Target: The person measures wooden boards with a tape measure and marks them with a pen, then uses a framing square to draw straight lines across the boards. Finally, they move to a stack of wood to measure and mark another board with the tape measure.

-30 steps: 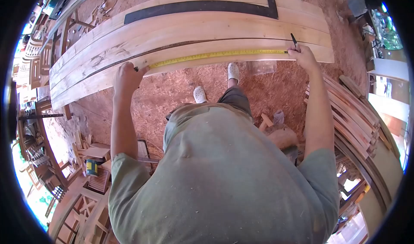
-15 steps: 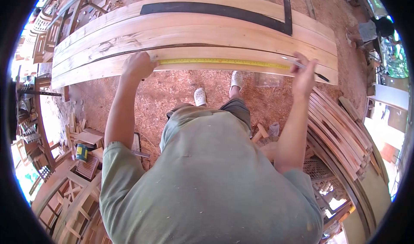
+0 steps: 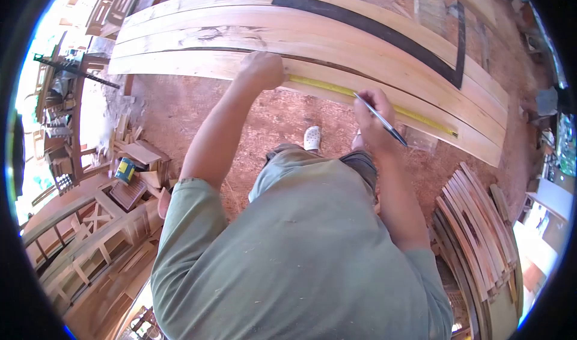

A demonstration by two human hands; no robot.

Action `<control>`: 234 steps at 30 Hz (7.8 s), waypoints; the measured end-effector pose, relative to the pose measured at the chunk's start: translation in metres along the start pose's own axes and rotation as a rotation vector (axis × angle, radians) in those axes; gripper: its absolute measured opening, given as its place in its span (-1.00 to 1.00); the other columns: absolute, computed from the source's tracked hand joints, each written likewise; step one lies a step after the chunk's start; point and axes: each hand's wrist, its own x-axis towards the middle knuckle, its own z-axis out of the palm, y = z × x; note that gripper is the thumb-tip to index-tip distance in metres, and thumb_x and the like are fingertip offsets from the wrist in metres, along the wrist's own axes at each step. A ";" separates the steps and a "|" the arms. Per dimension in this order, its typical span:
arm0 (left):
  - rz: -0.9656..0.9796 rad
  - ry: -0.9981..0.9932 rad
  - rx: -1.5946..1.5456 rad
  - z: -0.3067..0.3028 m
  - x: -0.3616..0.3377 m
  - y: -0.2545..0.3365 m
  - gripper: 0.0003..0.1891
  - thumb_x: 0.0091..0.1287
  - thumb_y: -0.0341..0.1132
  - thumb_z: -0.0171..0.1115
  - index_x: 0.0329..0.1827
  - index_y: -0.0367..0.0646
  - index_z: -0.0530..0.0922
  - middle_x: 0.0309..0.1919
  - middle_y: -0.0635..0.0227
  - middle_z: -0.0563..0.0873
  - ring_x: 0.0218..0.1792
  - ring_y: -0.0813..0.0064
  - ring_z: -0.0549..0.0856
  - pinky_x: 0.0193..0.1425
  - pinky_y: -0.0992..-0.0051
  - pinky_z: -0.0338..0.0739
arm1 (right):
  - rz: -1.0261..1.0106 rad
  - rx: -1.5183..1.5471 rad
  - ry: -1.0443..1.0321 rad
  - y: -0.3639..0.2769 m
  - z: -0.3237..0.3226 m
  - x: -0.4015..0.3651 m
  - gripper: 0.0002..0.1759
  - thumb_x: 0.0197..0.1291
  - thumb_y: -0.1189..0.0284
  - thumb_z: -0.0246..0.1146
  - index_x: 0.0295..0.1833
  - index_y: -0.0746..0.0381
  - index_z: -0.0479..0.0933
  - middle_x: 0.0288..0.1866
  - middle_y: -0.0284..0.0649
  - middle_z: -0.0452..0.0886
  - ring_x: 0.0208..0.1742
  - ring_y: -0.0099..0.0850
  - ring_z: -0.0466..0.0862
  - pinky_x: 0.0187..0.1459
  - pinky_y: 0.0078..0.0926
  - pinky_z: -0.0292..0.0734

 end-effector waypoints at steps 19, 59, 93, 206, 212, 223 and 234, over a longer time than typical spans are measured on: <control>0.002 -0.006 -0.037 -0.001 0.005 0.001 -0.63 0.31 -0.05 0.28 -0.08 -0.20 0.71 -0.06 0.16 0.76 0.06 0.21 0.70 0.18 0.29 0.54 | -0.062 -0.215 0.007 0.007 0.023 0.010 -0.84 0.05 0.47 0.32 -0.41 0.28 0.48 -0.57 -0.22 0.57 -0.53 -0.55 0.55 -0.44 -0.52 0.49; 0.041 -0.065 0.068 -0.016 0.008 0.008 -0.71 0.27 -0.19 0.30 -0.11 -0.24 0.72 -0.11 0.09 0.76 -0.01 0.15 0.73 0.09 0.25 0.60 | -0.229 -0.350 -0.089 0.018 0.016 0.014 -0.80 0.05 0.42 0.35 -0.40 0.27 0.46 -0.49 -0.05 0.58 -0.44 -0.12 0.63 -0.37 -0.27 0.52; 0.027 -0.055 -0.007 -0.018 0.010 0.006 -0.67 0.19 -0.17 0.32 -0.16 -0.27 0.73 -0.14 0.00 0.75 -0.05 0.10 0.74 0.08 0.24 0.60 | -0.061 -0.089 0.051 0.013 -0.016 0.002 -0.89 0.13 0.52 0.30 -0.33 0.25 0.47 -0.53 -0.39 0.52 -0.48 -0.68 0.47 -0.44 -0.62 0.41; 0.093 0.021 -0.033 0.001 0.017 0.000 -0.68 0.22 -0.12 0.29 -0.15 -0.18 0.73 -0.12 0.12 0.77 -0.02 0.17 0.73 0.09 0.26 0.60 | -0.081 -0.486 0.895 0.057 -0.213 0.028 -0.55 0.45 0.16 0.07 -0.07 0.39 0.55 -0.31 -0.21 0.63 -0.26 -0.44 0.58 -0.11 -0.45 0.48; 0.064 0.025 -0.029 -0.001 0.016 0.001 -0.70 0.23 -0.15 0.26 -0.15 -0.17 0.74 -0.11 0.12 0.76 -0.01 0.16 0.73 0.11 0.27 0.60 | 0.059 -0.706 0.897 0.091 -0.273 0.042 -0.50 0.40 0.15 0.11 0.16 0.38 0.49 -0.02 0.03 0.68 0.05 -0.22 0.66 0.04 -0.32 0.53; 0.056 -0.017 0.039 -0.003 0.011 0.004 -0.73 0.22 -0.29 0.20 -0.08 -0.15 0.73 -0.06 0.16 0.77 0.03 0.24 0.73 0.11 0.30 0.61 | 0.261 -0.944 0.888 0.119 -0.293 0.053 -0.43 0.25 0.07 0.25 0.21 0.25 0.46 0.11 0.13 0.61 0.13 0.04 0.62 0.17 -0.13 0.49; 0.042 0.021 0.023 0.001 0.016 0.002 -0.73 0.20 -0.30 0.18 -0.10 -0.09 0.74 -0.07 0.20 0.78 -0.01 0.25 0.76 0.05 0.28 0.65 | 0.329 -1.072 0.921 0.126 -0.293 0.054 -0.53 0.24 0.08 0.22 0.17 0.10 0.51 -0.03 -0.01 0.71 0.04 -0.02 0.67 0.07 -0.11 0.56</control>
